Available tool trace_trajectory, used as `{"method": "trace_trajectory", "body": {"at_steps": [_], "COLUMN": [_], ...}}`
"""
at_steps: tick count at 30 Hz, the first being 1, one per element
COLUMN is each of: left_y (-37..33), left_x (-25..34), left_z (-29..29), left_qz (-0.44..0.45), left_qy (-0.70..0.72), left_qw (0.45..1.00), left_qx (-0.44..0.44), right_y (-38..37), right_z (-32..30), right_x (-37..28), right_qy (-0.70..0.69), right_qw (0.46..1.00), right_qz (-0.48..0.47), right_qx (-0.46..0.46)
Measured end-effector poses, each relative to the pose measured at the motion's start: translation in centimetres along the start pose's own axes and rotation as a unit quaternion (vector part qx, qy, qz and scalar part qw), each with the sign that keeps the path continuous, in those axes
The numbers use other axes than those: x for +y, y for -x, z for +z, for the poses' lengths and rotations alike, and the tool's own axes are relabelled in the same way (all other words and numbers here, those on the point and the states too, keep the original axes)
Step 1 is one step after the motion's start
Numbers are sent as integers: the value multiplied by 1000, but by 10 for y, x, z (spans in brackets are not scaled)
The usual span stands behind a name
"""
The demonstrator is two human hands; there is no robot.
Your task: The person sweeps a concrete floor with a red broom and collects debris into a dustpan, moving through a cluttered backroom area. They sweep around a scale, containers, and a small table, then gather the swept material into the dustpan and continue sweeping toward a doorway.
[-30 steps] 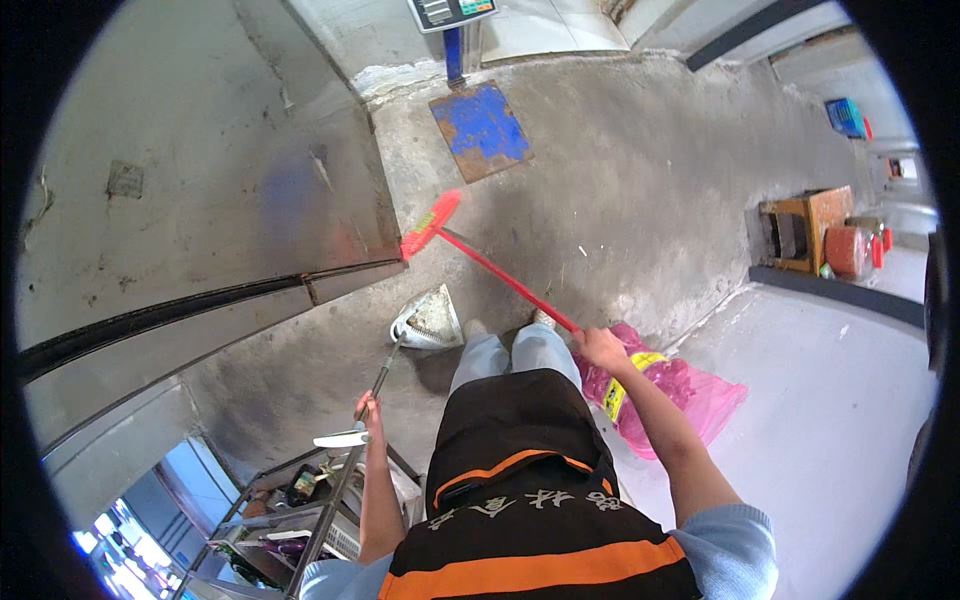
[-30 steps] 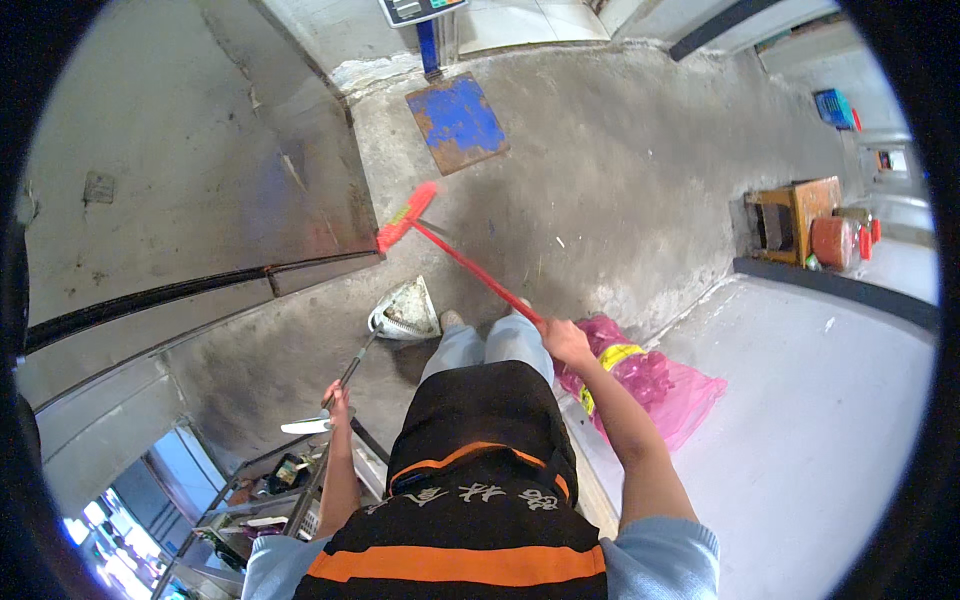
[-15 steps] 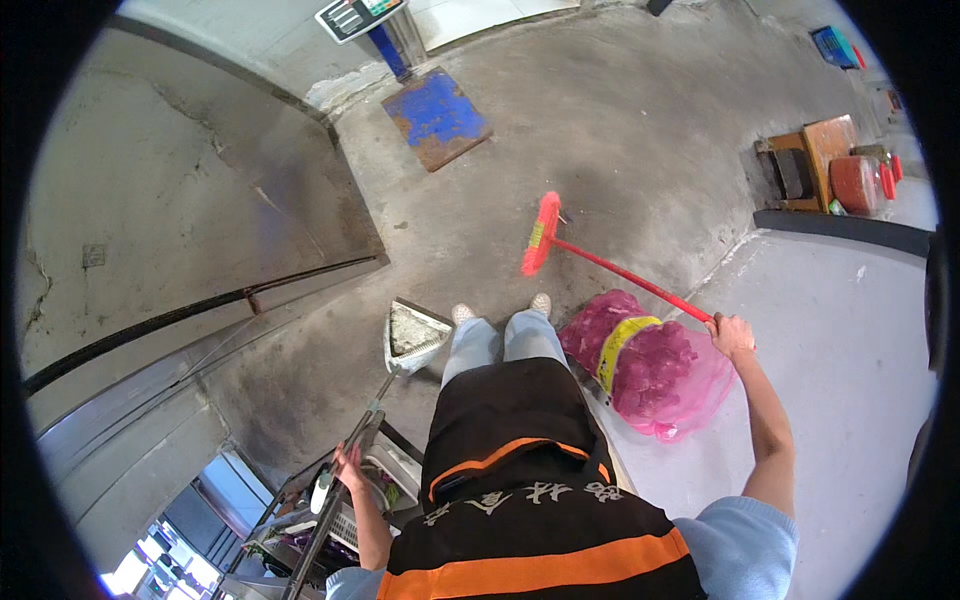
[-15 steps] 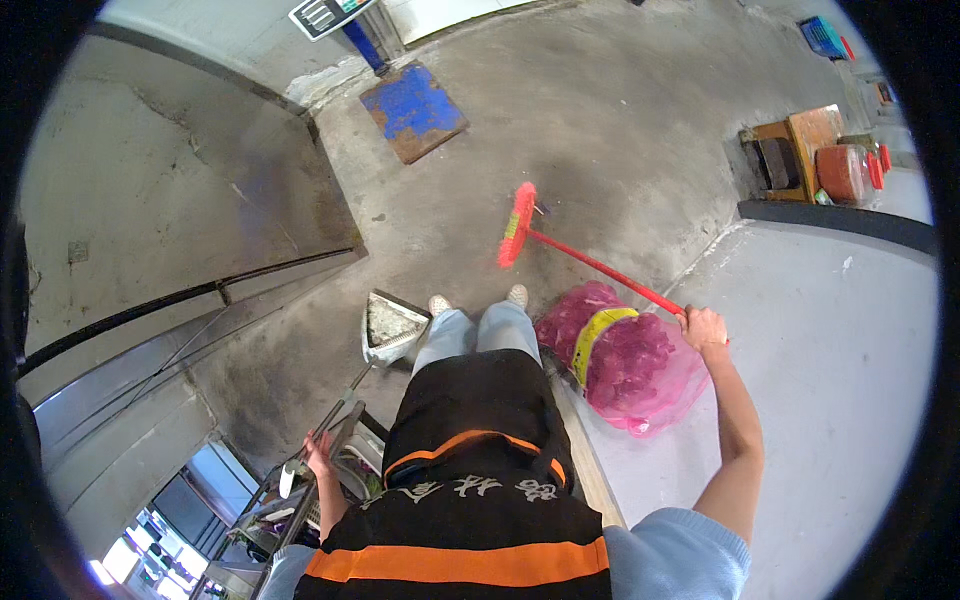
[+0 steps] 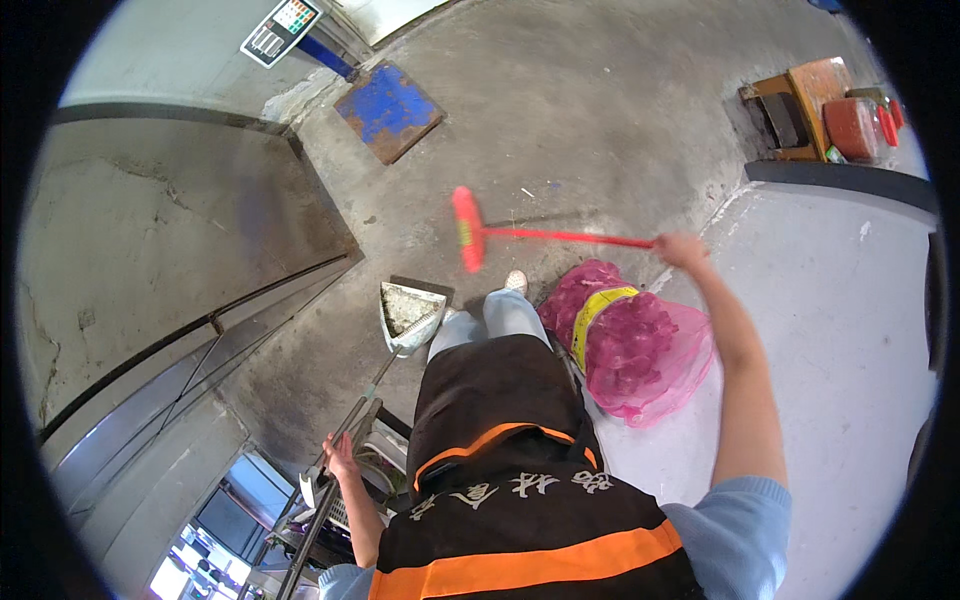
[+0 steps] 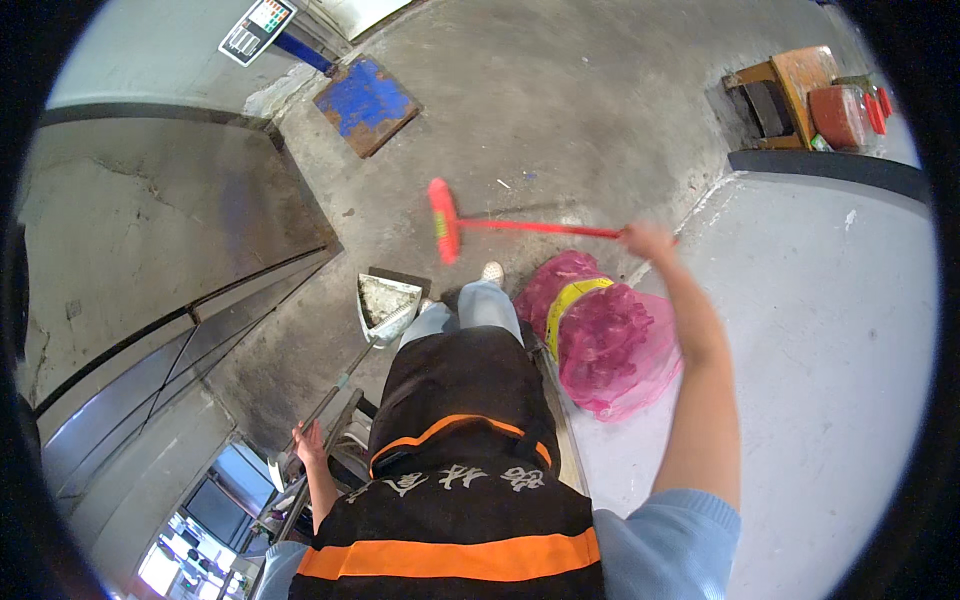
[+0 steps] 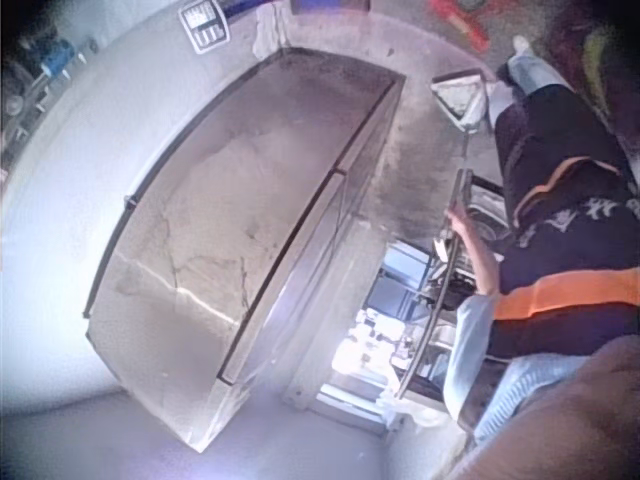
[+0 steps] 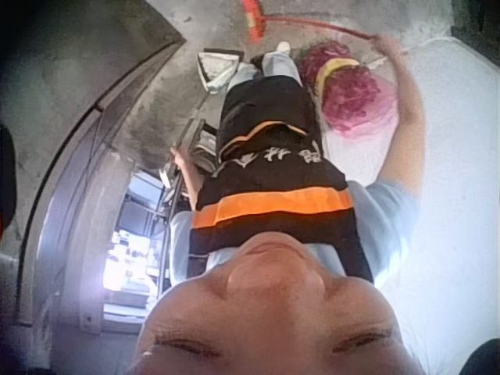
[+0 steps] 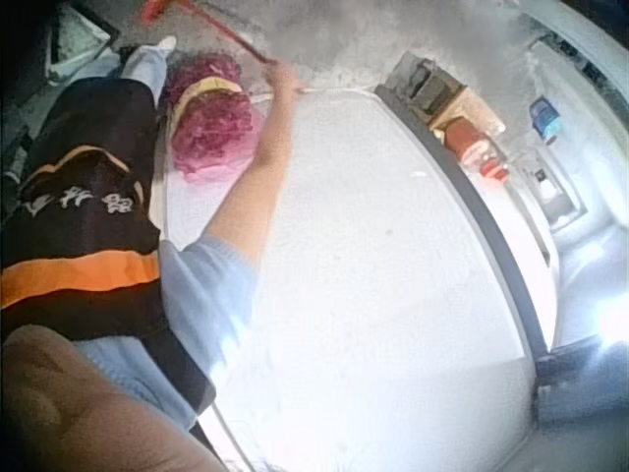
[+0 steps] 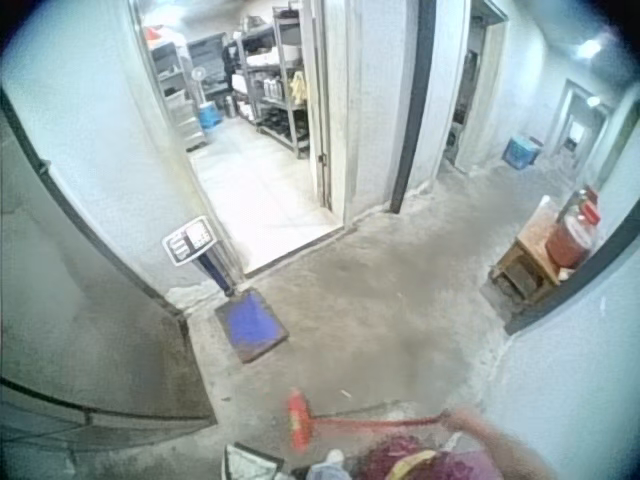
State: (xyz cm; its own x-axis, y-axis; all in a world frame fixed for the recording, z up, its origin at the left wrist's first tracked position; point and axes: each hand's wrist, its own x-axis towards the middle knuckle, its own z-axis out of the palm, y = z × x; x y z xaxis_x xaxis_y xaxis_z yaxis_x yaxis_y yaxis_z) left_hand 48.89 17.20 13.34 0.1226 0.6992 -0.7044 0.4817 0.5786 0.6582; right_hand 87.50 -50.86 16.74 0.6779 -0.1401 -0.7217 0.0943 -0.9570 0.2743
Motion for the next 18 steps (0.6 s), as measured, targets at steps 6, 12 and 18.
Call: {"method": "trace_trajectory", "body": {"at_steps": [6, 12, 18], "left_y": [11, -19, -92], "left_x": [5, -16, -27], "left_z": [20, 39, 71], "left_qz": [-1, -35, 82], "left_qy": [44, 135, -163], "left_qw": [999, 988, 966], "left_qx": [16, 72, -185], "right_y": [20, 34, -36], "right_z": [-106, -121, -54], "right_x": [122, 73, -102], "right_qy": [105, 61, -102], "right_qw": [985, 989, 992], "right_qz": [-18, -23, -41], "right_qx": [133, 133, 59]}}
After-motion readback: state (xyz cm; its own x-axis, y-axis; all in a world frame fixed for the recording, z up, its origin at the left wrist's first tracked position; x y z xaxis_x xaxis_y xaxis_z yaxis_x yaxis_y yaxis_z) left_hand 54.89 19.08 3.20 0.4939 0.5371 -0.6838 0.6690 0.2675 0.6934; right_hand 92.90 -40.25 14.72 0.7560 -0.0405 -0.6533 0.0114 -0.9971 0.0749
